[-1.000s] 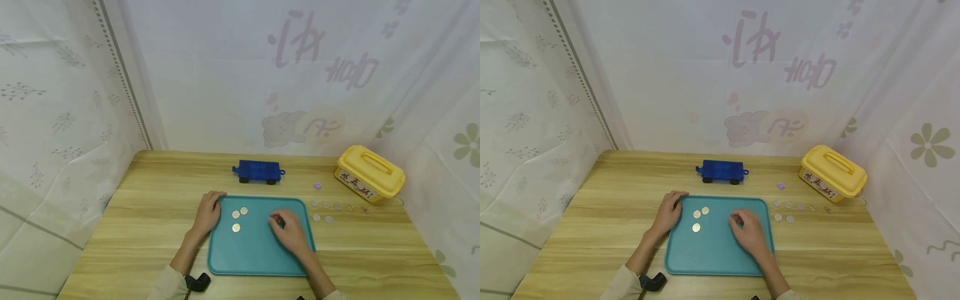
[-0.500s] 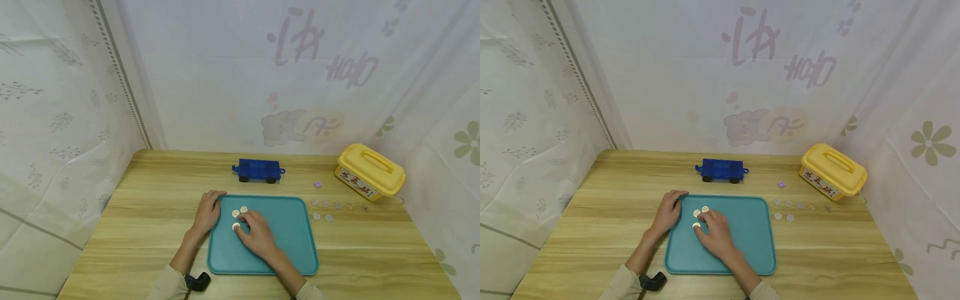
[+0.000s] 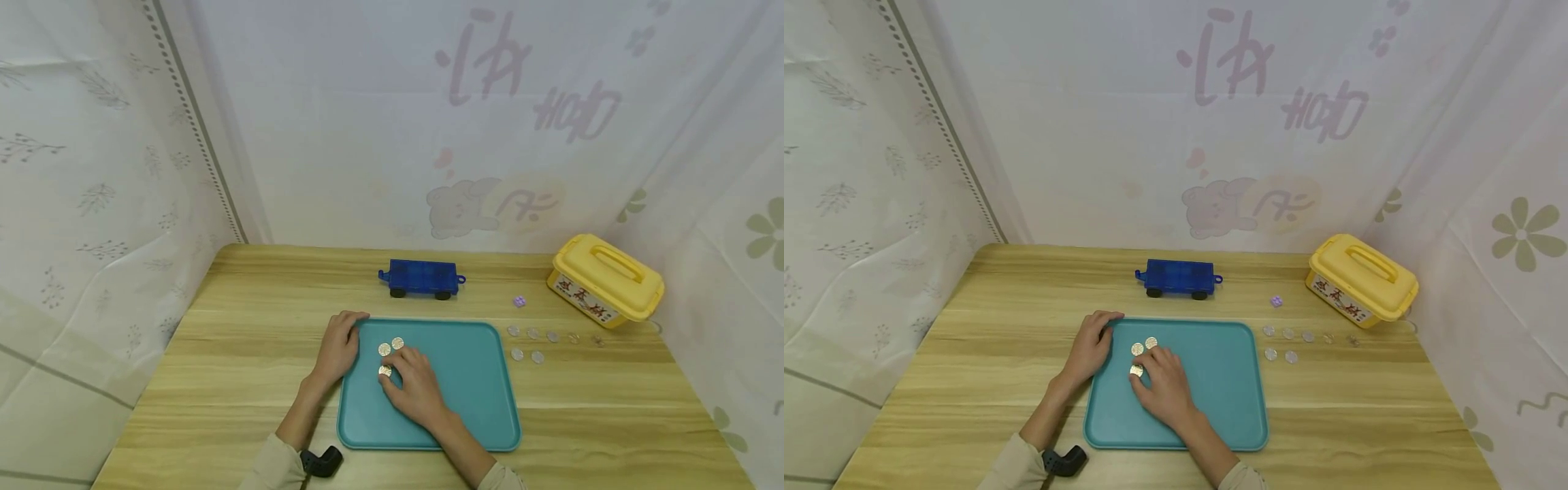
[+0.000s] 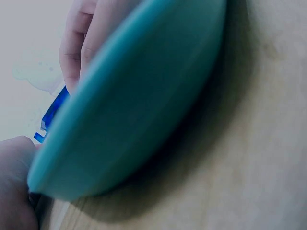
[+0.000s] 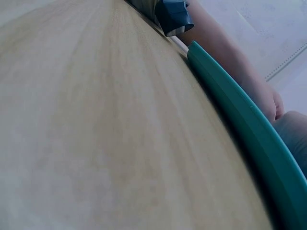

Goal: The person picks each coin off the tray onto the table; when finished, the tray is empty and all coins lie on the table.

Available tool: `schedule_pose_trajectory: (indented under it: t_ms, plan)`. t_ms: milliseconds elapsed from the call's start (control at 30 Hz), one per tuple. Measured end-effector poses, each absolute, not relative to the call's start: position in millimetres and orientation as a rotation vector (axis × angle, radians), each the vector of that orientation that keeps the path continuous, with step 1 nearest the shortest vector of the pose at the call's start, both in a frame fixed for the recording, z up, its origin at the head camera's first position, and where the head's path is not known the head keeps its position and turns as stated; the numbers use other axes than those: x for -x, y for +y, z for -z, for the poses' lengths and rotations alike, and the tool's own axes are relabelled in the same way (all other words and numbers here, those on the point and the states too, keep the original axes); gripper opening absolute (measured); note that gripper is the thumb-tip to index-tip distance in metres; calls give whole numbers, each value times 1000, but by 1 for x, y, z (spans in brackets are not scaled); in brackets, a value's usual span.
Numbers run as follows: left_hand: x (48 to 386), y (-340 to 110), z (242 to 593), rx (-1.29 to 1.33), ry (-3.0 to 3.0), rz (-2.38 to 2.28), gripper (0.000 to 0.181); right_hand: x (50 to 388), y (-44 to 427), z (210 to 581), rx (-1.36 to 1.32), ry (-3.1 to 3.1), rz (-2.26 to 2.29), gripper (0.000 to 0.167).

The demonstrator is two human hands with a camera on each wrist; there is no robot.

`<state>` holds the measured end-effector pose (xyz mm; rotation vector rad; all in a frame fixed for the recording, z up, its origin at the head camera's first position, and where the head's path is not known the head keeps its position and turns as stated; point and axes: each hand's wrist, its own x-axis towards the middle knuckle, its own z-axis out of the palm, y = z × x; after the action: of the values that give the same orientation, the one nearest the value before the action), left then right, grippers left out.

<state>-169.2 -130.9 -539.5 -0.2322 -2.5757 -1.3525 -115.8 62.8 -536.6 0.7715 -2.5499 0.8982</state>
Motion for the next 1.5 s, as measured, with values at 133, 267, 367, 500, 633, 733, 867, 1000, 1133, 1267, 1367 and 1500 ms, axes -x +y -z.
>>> schedule_pose_trajectory:
  t_ms: [133, 267, 367, 500, 633, 733, 867, 1000, 1133, 1267, 1367, 1500]
  plan:
    - [169, -131, 539, 234, -2574, 1350, 32, 116, 64, 536, -785, -2514, -901, 19]
    - [169, -130, 538, 239, -2566, 1347, 32, 116, 65, 534, -776, -2542, -903, 17]
    - [169, -130, 537, 240, -2557, 1344, 32, 115, 65, 531, -758, -2600, -959, 18]
    - [168, -131, 536, 242, -2549, 1339, 32, 116, 65, 529, -737, -2648, -1063, 19]
    - [167, -130, 536, 252, -2536, 1327, 32, 116, 65, 530, -733, -2652, -1109, 15]
    - [167, -129, 536, 263, -2523, 1311, 32, 116, 65, 531, -734, -2645, -1113, 12]
    - [167, -129, 536, 255, -2532, 1317, 32, 116, 66, 532, -734, -2621, -1138, 9]
    - [167, -130, 537, 236, -2559, 1334, 32, 116, 66, 533, -743, -2588, -1135, 10]
    - [168, -127, 537, 243, -2563, 1346, 32, 115, 68, 534, -741, -2557, -1145, 11]
    - [169, -126, 538, 273, -2568, 1341, 32, 115, 71, 534, -704, -2543, -1258, 12]
    - [169, -126, 539, 264, -2561, 1339, 32, 116, 74, 532, -679, -2530, -1403, 10]
    - [168, -128, 538, 239, -2548, 1346, 32, 117, 84, 526, -598, -2495, -1578, 9]
